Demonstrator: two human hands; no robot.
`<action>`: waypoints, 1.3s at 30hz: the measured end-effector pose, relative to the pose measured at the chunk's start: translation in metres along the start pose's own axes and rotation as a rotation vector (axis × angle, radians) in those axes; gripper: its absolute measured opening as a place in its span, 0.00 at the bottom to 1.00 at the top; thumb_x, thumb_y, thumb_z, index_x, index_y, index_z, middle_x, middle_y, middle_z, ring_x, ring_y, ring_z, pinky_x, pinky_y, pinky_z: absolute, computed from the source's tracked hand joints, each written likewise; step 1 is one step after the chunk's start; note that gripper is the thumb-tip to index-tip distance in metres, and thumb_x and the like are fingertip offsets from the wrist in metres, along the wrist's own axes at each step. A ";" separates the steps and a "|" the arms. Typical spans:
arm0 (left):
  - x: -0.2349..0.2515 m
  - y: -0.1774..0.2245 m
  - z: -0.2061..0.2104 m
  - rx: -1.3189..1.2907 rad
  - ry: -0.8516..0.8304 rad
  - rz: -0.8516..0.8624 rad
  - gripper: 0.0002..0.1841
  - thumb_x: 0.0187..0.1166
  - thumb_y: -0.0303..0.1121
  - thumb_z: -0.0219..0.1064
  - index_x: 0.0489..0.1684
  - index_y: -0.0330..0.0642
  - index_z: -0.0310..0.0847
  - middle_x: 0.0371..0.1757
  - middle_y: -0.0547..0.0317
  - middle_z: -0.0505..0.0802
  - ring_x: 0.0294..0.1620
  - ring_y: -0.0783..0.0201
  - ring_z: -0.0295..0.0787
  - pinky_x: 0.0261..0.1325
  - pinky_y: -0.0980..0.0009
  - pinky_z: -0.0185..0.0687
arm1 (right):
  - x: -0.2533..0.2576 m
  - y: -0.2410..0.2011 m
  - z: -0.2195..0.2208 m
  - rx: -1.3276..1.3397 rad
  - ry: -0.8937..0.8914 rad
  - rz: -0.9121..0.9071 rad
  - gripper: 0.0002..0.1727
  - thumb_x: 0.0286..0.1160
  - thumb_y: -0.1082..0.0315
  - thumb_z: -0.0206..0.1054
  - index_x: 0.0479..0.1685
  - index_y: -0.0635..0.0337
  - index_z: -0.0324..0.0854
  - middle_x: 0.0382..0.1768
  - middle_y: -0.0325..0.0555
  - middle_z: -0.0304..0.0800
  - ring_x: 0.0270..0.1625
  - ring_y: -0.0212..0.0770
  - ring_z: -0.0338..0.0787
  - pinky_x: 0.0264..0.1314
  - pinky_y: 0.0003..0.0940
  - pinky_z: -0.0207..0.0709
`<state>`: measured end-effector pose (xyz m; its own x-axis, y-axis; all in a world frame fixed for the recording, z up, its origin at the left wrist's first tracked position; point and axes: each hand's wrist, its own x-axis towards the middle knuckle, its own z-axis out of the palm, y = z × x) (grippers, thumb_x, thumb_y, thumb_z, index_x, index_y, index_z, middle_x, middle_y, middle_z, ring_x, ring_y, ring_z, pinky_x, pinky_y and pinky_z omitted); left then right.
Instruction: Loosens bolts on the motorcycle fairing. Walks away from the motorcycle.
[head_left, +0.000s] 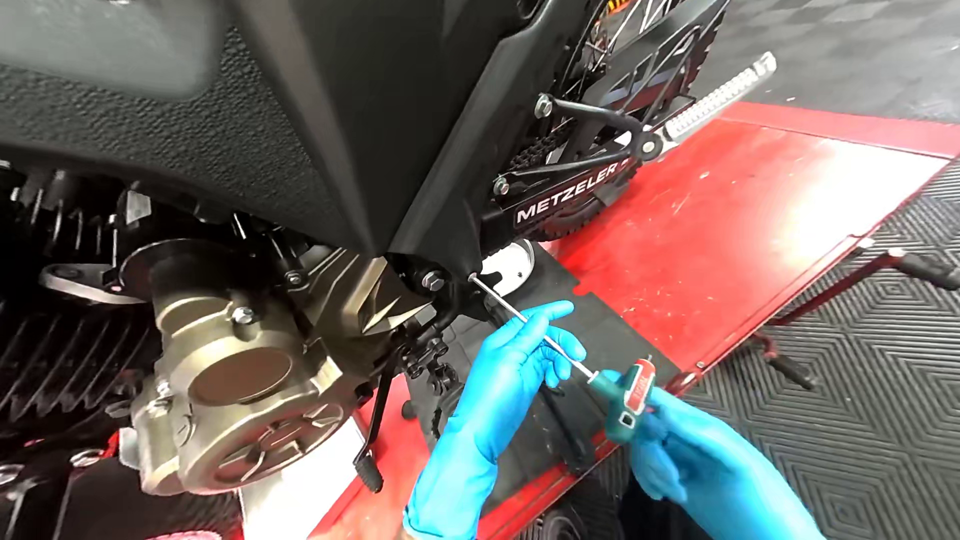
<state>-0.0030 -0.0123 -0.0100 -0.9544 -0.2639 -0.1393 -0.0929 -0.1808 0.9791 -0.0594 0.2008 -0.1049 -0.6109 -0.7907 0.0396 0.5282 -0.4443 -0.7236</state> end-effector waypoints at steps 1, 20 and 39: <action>0.000 0.000 -0.001 -0.002 0.003 -0.004 0.23 0.97 0.38 0.40 0.75 0.42 0.78 0.37 0.54 0.89 0.29 0.70 0.81 0.35 0.78 0.79 | 0.001 0.001 -0.005 0.087 0.000 -0.036 0.23 0.87 0.55 0.50 0.71 0.54 0.81 0.22 0.34 0.78 0.19 0.27 0.75 0.24 0.24 0.74; 0.002 0.000 -0.001 0.060 0.046 0.039 0.24 0.97 0.40 0.38 0.77 0.46 0.77 0.40 0.55 0.91 0.30 0.69 0.83 0.37 0.76 0.81 | -0.025 -0.030 0.030 -0.232 -0.251 0.047 0.24 0.86 0.65 0.50 0.76 0.49 0.82 0.22 0.35 0.83 0.18 0.27 0.75 0.21 0.24 0.72; 0.003 -0.003 -0.004 -0.002 0.081 0.065 0.25 0.97 0.40 0.37 0.77 0.43 0.77 0.38 0.55 0.90 0.30 0.69 0.82 0.36 0.76 0.81 | -0.023 -0.024 0.028 -0.178 -0.194 0.043 0.23 0.85 0.66 0.52 0.74 0.51 0.84 0.25 0.37 0.86 0.18 0.26 0.75 0.20 0.22 0.72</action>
<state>-0.0043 -0.0159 -0.0137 -0.9325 -0.3505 -0.0875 -0.0313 -0.1629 0.9861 -0.0417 0.2177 -0.0698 -0.4561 -0.8811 0.1251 0.4290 -0.3409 -0.8365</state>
